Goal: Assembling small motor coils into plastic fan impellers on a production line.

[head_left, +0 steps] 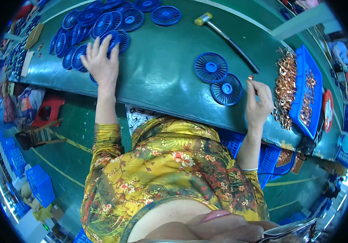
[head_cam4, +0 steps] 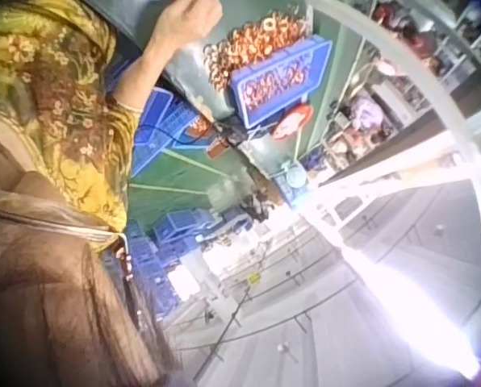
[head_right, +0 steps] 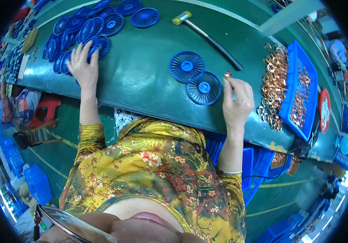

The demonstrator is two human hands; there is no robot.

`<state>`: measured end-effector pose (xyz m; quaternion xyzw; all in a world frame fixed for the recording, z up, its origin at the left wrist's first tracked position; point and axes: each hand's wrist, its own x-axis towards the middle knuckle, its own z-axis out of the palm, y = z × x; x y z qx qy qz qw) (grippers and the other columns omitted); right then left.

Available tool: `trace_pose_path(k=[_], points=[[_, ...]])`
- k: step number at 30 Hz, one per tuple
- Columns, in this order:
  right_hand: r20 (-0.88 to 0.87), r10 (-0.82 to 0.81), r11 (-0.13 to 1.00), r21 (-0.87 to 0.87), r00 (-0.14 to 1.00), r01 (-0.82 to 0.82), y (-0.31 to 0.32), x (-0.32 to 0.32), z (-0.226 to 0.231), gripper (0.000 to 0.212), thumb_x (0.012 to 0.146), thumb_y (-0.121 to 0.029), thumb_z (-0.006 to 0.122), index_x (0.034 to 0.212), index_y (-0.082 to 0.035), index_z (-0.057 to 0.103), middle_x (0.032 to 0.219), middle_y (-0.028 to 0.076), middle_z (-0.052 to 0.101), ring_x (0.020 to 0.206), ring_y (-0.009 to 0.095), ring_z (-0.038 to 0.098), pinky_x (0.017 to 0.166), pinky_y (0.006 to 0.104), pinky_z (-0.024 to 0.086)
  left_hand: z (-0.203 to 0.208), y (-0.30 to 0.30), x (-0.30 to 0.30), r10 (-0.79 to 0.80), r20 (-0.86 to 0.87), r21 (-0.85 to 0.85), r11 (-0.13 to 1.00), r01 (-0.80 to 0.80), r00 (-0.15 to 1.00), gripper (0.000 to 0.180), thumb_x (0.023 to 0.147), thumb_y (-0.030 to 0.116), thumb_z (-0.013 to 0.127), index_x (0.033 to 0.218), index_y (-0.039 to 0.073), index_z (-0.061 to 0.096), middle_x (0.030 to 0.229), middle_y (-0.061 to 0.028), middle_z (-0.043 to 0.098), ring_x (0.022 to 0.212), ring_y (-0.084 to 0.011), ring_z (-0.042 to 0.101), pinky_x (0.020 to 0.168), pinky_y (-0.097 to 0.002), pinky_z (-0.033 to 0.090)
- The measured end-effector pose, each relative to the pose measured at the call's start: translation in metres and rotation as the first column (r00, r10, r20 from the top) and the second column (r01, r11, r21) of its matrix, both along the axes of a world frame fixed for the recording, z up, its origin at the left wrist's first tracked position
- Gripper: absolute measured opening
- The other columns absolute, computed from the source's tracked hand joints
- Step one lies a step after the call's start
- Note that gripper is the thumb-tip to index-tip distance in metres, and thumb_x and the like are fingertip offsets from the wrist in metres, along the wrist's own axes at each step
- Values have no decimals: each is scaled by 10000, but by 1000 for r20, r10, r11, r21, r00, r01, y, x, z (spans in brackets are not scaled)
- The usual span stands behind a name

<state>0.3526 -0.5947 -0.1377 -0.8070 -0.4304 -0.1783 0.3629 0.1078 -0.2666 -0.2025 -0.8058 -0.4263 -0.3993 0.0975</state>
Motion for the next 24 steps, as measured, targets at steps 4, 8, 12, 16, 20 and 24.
trace_pose_path(k=[4, 8, 12, 16, 20, 24], points=[[131, 139, 979, 134, 982, -156, 6, -3, -3, 149, 727, -19, 748, 849, -49, 669, 814, 81, 656, 731, 230, 610, 648, 322, 475, 21, -14, -2, -281, 304, 256, 945, 206, 911, 255, 832, 63, 671, 1081, 17, 644, 1161, -157, 629, 1081, -334, 592, 984, -451, 402], [176, 177, 964, 168, 968, -207, 9, -9, 1, 193, 700, -25, 770, 852, -54, 656, 798, 73, 638, 714, 226, 594, 625, 321, 471, 25, -60, 21, -314, 502, 151, 949, 276, 806, 327, 854, -39, 619, 1172, -37, 542, 1207, -181, 594, 1052, -294, 611, 881, -361, 499], [217, 203, 958, 156, 955, -239, 12, -14, 4, 208, 692, -26, 777, 854, -59, 651, 800, 68, 632, 713, 229, 593, 624, 324, 471, 20, -94, 26, -622, 115, -393, 687, 611, 774, 533, 801, 212, 693, 1292, 91, 527, 1425, -202, 387, 1353, -388, 305, 1111, -467, 237], [225, 272, 944, 129, 936, -305, 15, -22, 3, 223, 675, -26, 784, 841, -60, 639, 798, 66, 627, 707, 230, 591, 621, 326, 471, 20, -110, 27, -702, -55, -456, 650, 608, 710, 731, 685, 383, 784, 1283, 60, 512, 1462, -196, 336, 1384, -378, 254, 1110, -496, 242], [225, 349, 916, 125, 910, -382, 25, -35, 5, 232, 659, -19, 784, 828, -64, 632, 795, 60, 628, 707, 223, 593, 622, 328, 469, 19, -109, 47, -663, 161, -209, 701, 681, 731, 405, 785, 243, 733, 1080, 3, 593, 1099, -200, 629, 1050, -355, 602, 868, -410, 495], [230, 428, 872, 150, 874, -467, 41, -52, 12, 242, 621, -50, 797, 799, -85, 637, 794, 32, 618, 723, 214, 592, 648, 338, 461, 31, -128, 53, -328, 711, -507, 374, 777, 622, 360, 992, 320, 471, 1081, -14, 571, 857, -94, 629, 779, -161, 600, 704, -291, 476]])
